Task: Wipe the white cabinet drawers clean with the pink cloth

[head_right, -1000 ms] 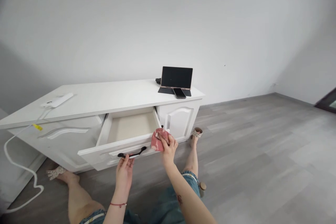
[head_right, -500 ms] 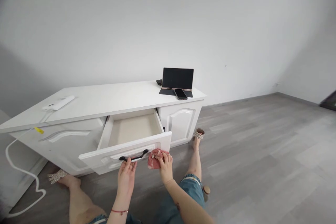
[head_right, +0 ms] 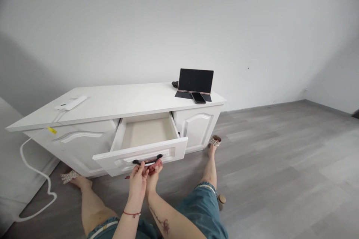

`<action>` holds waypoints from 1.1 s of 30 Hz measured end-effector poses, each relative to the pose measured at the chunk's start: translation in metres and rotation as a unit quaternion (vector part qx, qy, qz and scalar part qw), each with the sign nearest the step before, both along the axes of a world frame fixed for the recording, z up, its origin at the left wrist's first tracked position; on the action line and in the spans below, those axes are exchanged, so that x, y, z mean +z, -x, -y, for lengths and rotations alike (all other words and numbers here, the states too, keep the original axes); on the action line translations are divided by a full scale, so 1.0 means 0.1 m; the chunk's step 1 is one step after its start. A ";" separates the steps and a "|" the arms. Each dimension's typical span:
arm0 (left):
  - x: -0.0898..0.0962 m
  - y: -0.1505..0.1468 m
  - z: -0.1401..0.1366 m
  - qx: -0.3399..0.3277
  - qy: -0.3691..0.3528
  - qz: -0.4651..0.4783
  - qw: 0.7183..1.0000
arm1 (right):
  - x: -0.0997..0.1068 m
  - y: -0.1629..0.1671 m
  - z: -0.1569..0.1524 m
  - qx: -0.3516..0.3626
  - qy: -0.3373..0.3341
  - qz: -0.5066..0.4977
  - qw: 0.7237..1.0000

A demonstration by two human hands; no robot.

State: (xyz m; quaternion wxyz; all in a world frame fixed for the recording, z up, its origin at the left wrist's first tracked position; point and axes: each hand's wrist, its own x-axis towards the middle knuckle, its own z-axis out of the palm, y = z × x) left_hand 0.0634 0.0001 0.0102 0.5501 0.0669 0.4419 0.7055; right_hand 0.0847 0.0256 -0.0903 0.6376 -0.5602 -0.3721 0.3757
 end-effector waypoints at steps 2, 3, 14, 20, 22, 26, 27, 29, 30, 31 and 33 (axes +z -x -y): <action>0.00 0.01 0.00 -0.005 0.001 0.004 1.000 | 0.03 -0.03 -0.02 0.012 0.029 -0.069 0.997; 0.00 0.01 0.01 -0.006 0.001 0.006 1.000 | 0.04 -0.07 -0.02 0.027 0.038 -0.094 0.994; -0.10 -0.01 0.00 0.007 -0.022 0.001 1.000 | 0.58 -1.09 -0.06 -0.144 0.026 -0.082 0.986; -0.20 -0.02 -0.01 0.014 -0.053 0.008 0.998 | 1.05 -1.07 0.00 -0.149 0.002 -0.008 0.989; -0.21 -0.03 -0.01 0.015 -0.057 0.016 0.998 | 1.14 -1.02 0.01 -0.146 0.012 -0.001 0.989; -0.21 -0.05 0.00 0.012 -0.067 0.016 0.998 | 1.19 -0.88 0.03 -0.143 0.014 -0.014 0.990; -0.21 -0.05 0.01 0.010 -0.070 0.017 0.997 | 1.20 -0.83 0.03 -0.139 0.015 -0.019 0.990; -0.23 -0.05 0.02 0.010 -0.076 0.035 0.996 | 1.21 -0.73 0.04 -0.127 0.020 -0.038 0.991; -0.24 -0.05 0.02 0.010 -0.079 0.053 0.995 | 1.22 -0.68 0.05 -0.120 0.021 -0.050 0.991; -0.26 -0.04 0.03 0.010 -0.078 0.076 0.994 | 1.23 -0.62 0.06 -0.111 0.022 -0.063 0.992; -0.28 -0.02 0.05 0.008 -0.066 0.128 0.990 | 1.25 -0.48 0.07 -0.090 0.023 -0.088 0.992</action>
